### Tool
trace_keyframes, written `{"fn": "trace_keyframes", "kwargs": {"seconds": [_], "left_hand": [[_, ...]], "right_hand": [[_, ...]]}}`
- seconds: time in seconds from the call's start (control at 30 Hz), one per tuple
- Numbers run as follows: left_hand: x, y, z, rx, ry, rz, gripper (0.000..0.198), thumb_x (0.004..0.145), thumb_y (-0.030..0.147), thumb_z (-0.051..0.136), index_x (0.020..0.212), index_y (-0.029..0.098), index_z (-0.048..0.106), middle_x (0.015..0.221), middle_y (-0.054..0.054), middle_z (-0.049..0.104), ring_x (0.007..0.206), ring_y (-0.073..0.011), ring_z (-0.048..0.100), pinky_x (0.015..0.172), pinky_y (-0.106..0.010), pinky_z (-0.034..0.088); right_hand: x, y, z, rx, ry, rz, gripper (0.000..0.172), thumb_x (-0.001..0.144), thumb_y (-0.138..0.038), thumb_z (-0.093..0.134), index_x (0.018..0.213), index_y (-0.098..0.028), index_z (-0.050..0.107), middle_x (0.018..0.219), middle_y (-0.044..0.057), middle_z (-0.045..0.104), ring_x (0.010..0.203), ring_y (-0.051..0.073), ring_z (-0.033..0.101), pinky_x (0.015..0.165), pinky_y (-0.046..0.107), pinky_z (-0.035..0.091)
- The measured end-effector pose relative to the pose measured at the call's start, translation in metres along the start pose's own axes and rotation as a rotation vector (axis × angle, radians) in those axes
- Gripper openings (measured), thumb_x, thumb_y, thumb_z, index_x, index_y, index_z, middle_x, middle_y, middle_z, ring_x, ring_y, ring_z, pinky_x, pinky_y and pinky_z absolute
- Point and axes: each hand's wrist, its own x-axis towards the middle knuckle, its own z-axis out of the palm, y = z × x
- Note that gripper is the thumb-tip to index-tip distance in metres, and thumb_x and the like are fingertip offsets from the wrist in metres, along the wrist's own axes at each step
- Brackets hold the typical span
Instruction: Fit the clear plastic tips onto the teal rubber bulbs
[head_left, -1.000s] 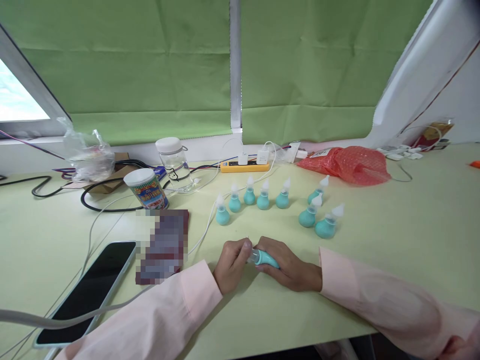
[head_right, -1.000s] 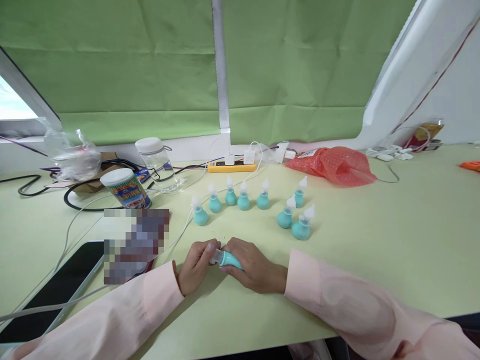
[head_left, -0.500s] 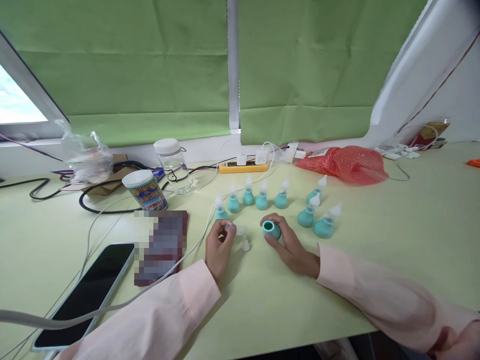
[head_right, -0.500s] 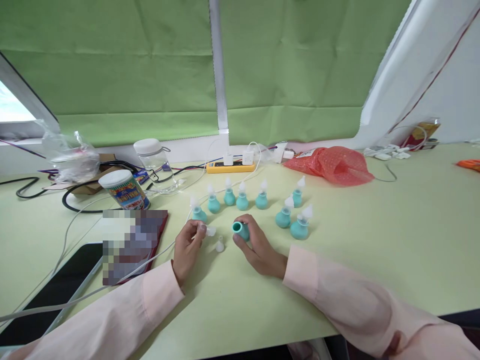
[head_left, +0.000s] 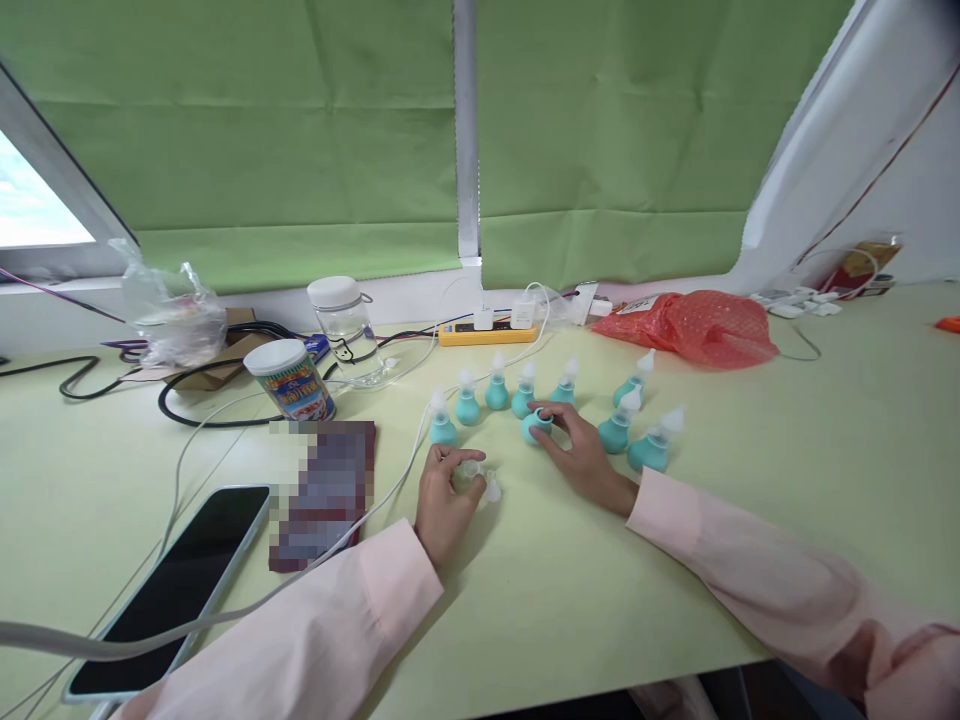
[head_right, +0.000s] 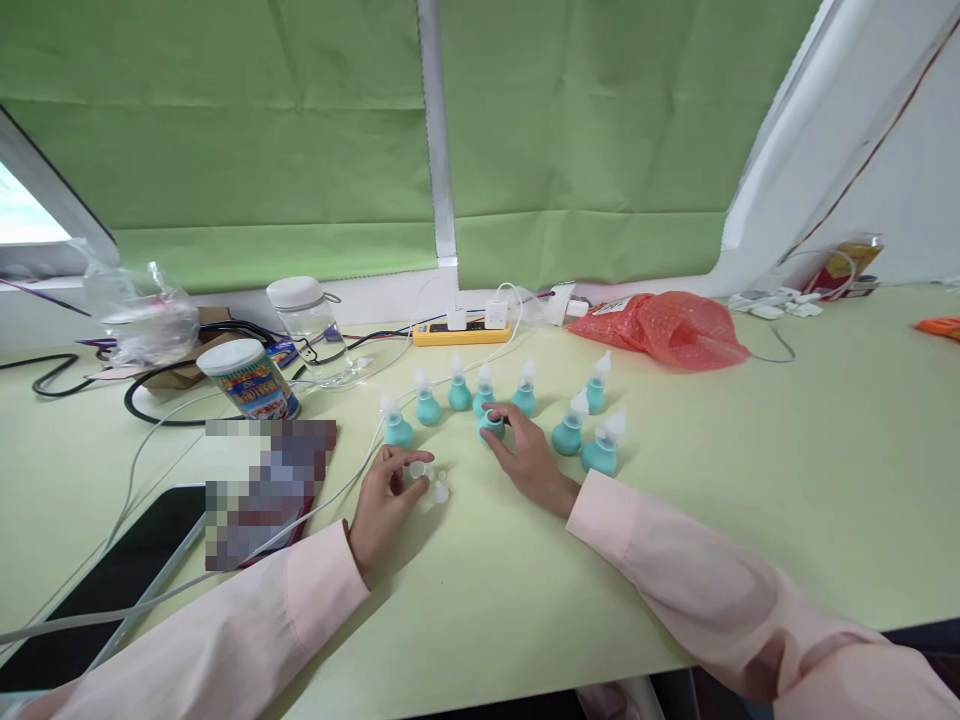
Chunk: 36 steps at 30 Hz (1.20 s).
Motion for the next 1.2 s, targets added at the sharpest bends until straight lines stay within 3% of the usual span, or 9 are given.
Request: {"fn": "trace_keyframes", "kwargs": {"seconds": [0.2,0.37,0.47,0.57,0.67,0.77,0.93,1.07,1.2], "left_hand": [[0.002,0.001,-0.004,0.070,0.025,0.128,0.028,0.067,0.012,0.049,0.092,0.017,0.058,0.078,-0.002,0.041,0.066,-0.0139,0.044,0.063,-0.028,0.039],[0.008,0.008,-0.016,0.331,0.236,0.350,0.039,0.070,0.020,0.050,0.109,0.021,0.050,0.112,-0.010,0.030,0.104,-0.0247,0.034,0.087,-0.040,0.032],[0.012,0.006,-0.017,0.502,0.170,0.342,0.048,0.073,0.025,0.048,0.120,0.025,0.040,0.129,-0.009,0.012,0.118,-0.0318,0.015,0.092,-0.048,0.021],[0.015,0.000,-0.014,0.573,0.053,0.253,0.051,0.075,0.029,0.044,0.124,0.023,0.034,0.132,-0.011,0.011,0.119,-0.0347,0.011,0.092,-0.051,0.017],[0.016,-0.006,-0.011,0.554,-0.005,0.171,0.051,0.076,0.030,0.041,0.125,0.022,0.032,0.130,-0.011,0.019,0.118,-0.0322,0.016,0.092,-0.051,0.019],[0.016,-0.006,-0.012,0.475,0.036,0.129,0.053,0.078,0.029,0.039,0.128,0.022,0.025,0.129,-0.012,0.020,0.119,-0.0295,0.015,0.093,-0.050,0.020],[0.004,0.004,-0.016,0.310,0.185,0.322,0.055,0.079,0.022,0.039,0.130,0.019,0.020,0.127,-0.012,0.014,0.122,-0.0257,0.011,0.096,-0.045,0.020],[-0.017,0.017,-0.015,0.221,-0.015,0.585,0.059,0.077,0.016,0.042,0.130,0.022,0.018,0.127,-0.011,0.015,0.120,-0.0267,0.019,0.095,-0.044,0.025],[-0.035,0.027,-0.012,0.039,-0.243,0.621,0.054,0.079,0.012,0.033,0.130,0.021,0.020,0.129,-0.012,0.020,0.117,-0.0254,0.027,0.090,-0.042,0.034]], "right_hand": [[0.001,0.000,0.000,-0.155,-0.042,-0.108,0.012,0.077,-0.022,0.047,0.088,-0.021,0.044,0.101,0.006,0.053,0.097,0.019,0.049,0.081,0.035,0.040],[0.000,-0.002,-0.001,-0.209,-0.003,-0.138,0.023,0.074,-0.021,0.050,0.095,-0.020,0.042,0.106,0.008,0.046,0.104,0.020,0.042,0.087,0.038,0.036],[0.000,-0.004,-0.001,-0.247,0.031,-0.149,0.027,0.072,-0.021,0.051,0.097,-0.020,0.041,0.108,0.009,0.041,0.106,0.021,0.039,0.088,0.040,0.034],[-0.001,-0.006,-0.001,-0.284,0.047,-0.157,0.028,0.070,-0.020,0.052,0.096,-0.020,0.041,0.110,0.010,0.038,0.107,0.022,0.036,0.089,0.042,0.032],[-0.002,-0.007,0.000,-0.306,0.054,-0.171,0.028,0.070,-0.020,0.052,0.096,-0.021,0.042,0.110,0.009,0.038,0.107,0.023,0.035,0.089,0.044,0.032],[-0.003,-0.009,0.000,-0.315,0.081,-0.199,0.029,0.070,-0.019,0.052,0.096,-0.021,0.041,0.110,0.010,0.038,0.107,0.025,0.035,0.087,0.046,0.032],[-0.008,-0.021,-0.005,-0.234,0.103,-0.446,0.038,0.067,-0.017,0.056,0.100,-0.024,0.038,0.107,0.008,0.040,0.103,0.025,0.039,0.084,0.047,0.034],[-0.018,-0.040,-0.007,-0.093,0.006,-0.634,0.064,0.062,-0.024,0.061,0.116,-0.024,0.027,0.114,0.010,0.037,0.106,0.027,0.037,0.085,0.051,0.033],[-0.029,-0.056,-0.005,0.038,-0.139,-0.627,0.069,0.067,-0.026,0.056,0.125,-0.020,0.017,0.120,0.013,0.031,0.110,0.027,0.034,0.085,0.048,0.036]]}}
